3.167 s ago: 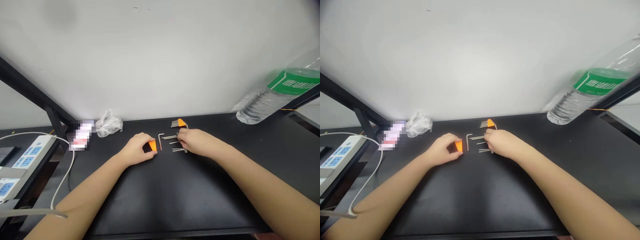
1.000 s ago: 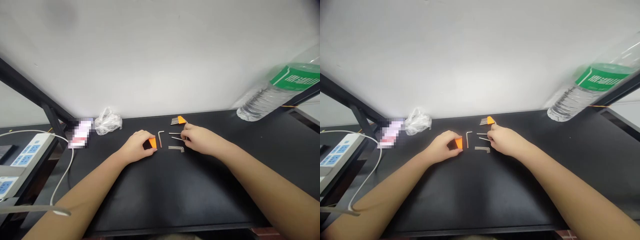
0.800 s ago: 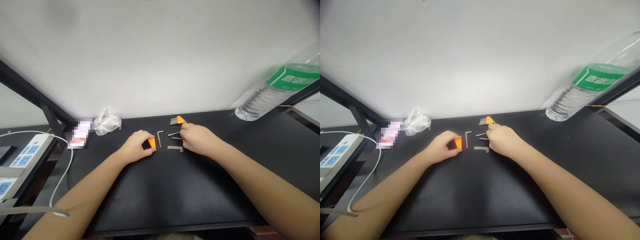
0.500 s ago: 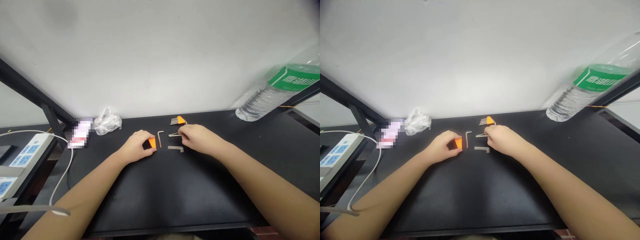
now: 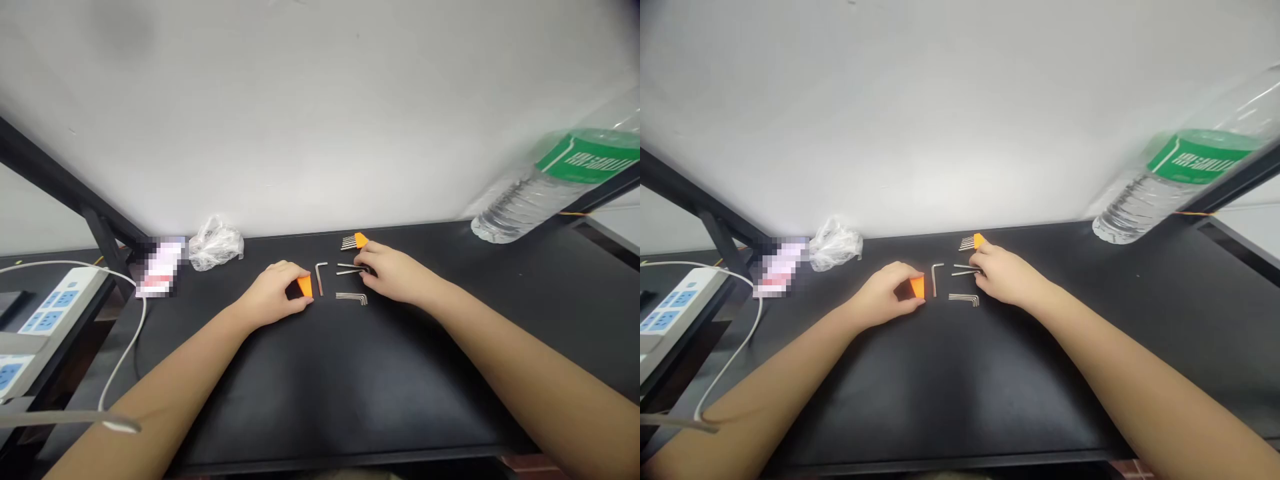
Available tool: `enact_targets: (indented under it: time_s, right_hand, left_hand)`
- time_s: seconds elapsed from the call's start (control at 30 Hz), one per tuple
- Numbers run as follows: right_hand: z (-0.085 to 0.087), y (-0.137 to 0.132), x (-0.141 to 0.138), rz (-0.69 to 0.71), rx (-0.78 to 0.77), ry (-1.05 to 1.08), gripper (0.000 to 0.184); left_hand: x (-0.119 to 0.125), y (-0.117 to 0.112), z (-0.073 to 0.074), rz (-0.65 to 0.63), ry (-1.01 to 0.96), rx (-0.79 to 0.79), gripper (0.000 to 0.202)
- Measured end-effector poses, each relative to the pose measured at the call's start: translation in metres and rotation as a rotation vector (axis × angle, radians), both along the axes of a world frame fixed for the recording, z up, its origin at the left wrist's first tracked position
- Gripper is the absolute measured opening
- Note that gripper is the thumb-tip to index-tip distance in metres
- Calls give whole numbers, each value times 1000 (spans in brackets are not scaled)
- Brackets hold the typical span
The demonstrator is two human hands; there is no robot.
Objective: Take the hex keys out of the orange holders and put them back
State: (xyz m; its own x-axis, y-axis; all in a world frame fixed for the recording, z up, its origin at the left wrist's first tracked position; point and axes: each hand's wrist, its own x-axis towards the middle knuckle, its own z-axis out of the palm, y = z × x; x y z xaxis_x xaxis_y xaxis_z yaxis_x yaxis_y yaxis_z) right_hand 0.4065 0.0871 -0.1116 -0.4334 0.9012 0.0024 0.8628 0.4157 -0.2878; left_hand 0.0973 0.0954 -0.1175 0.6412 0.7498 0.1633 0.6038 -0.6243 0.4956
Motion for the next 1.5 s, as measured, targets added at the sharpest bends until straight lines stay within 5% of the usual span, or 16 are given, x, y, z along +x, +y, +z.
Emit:
enact_targets:
  time_s: [0.57, 0.77, 0.93, 1.27, 1.5]
  right_hand:
    - [21, -29, -23, 125, -172, -72, 5]
    - [9, -12, -33, 214, 155, 20, 33]
    - [-9, 4, -38, 378, 136, 23, 50]
    - [21, -17, -3, 233, -47, -30, 33]
    - [19, -35, -26, 266, -79, -14, 36]
  left_hand:
    - [-1, 0, 1, 6, 1, -15, 42]
    - [0, -1, 1, -5, -15, 10, 42]
    - [1, -1, 1, -26, -26, 16, 43]
    - [-2, -2, 2, -19, 0, 4, 47]
    - [-4, 0, -3, -11, -7, 28, 47]
